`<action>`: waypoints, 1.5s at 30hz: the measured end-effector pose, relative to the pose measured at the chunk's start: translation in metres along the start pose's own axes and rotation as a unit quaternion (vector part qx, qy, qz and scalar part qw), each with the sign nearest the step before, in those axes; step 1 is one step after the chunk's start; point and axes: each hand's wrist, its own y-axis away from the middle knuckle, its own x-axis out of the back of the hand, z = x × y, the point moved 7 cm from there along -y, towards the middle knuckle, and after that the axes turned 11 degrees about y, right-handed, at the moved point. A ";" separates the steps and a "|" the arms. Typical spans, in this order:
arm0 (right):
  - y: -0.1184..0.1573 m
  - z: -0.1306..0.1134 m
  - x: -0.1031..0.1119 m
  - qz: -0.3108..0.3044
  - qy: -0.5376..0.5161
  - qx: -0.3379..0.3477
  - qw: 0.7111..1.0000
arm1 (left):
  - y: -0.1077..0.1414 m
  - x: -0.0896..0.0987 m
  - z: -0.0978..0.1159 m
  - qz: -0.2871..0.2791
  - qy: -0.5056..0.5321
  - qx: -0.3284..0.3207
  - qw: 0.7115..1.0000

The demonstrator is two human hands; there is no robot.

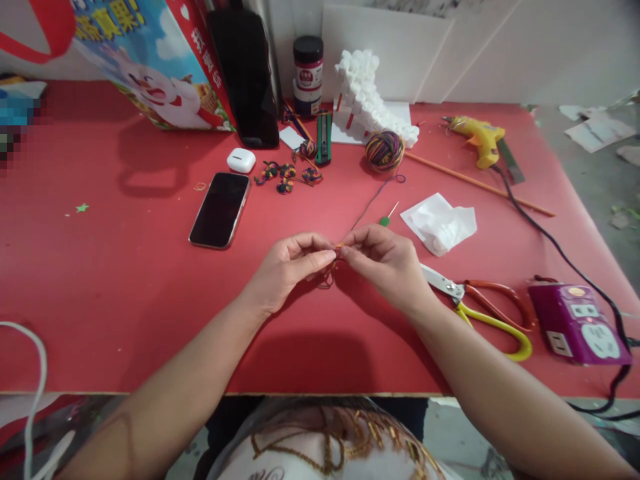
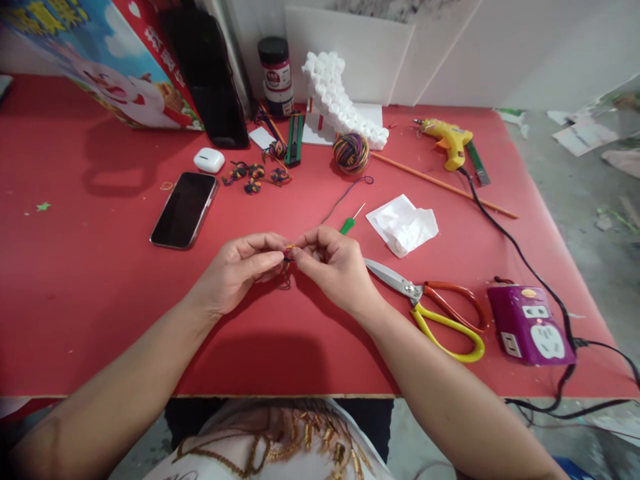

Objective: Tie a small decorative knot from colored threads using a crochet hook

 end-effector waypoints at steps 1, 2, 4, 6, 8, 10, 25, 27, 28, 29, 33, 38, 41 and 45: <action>0.000 0.000 0.000 0.003 0.006 0.006 1.000 | 0.000 0.000 0.000 0.001 -0.004 -0.004 1.000; 0.001 -0.001 -0.001 0.003 0.010 0.010 1.000 | 0.000 0.000 0.000 0.001 -0.008 -0.010 1.000; 0.003 -0.003 -0.003 0.000 0.023 0.018 1.000 | 0.000 -0.001 0.000 0.001 -0.014 -0.024 1.000; 0.004 -0.004 -0.004 0.001 0.043 0.027 0.999 | 0.000 -0.001 0.000 0.001 -0.020 -0.033 0.999; 0.006 -0.006 -0.003 0.005 0.069 0.040 0.997 | -0.001 0.000 0.001 0.005 -0.033 -0.043 0.999; 0.007 -0.008 -0.002 0.008 0.095 0.057 0.994 | -0.001 0.001 0.004 0.012 -0.049 -0.061 0.997; 0.006 -0.015 0.006 0.031 0.039 0.060 0.997 | -0.006 0.012 -0.003 0.067 0.120 0.033 0.990; 0.005 -0.014 0.008 0.039 0.009 0.040 0.998 | -0.008 0.013 -0.001 0.058 0.145 0.026 0.987; 0.004 -0.014 0.008 0.038 0.000 0.032 0.999 | -0.008 0.013 -0.001 0.051 0.153 0.025 0.987; 0.004 -0.013 0.008 0.031 -0.007 0.026 0.999 | -0.008 0.013 -0.001 0.045 0.158 0.027 0.986; 0.006 -0.011 -0.002 -0.024 -0.036 0.014 0.999 | -0.009 0.017 -0.004 0.046 0.173 0.044 0.983; 0.006 0.001 -0.011 -0.056 -0.008 0.025 0.998 | -0.009 0.015 -0.007 0.042 0.195 0.059 0.978; 0.006 0.004 -0.013 -0.051 0.033 0.052 0.997 | -0.008 0.010 -0.007 0.031 0.199 0.055 0.978; 0.008 -0.004 -0.007 -0.009 0.094 0.102 0.990 | -0.008 0.007 -0.008 0.025 0.215 0.048 0.975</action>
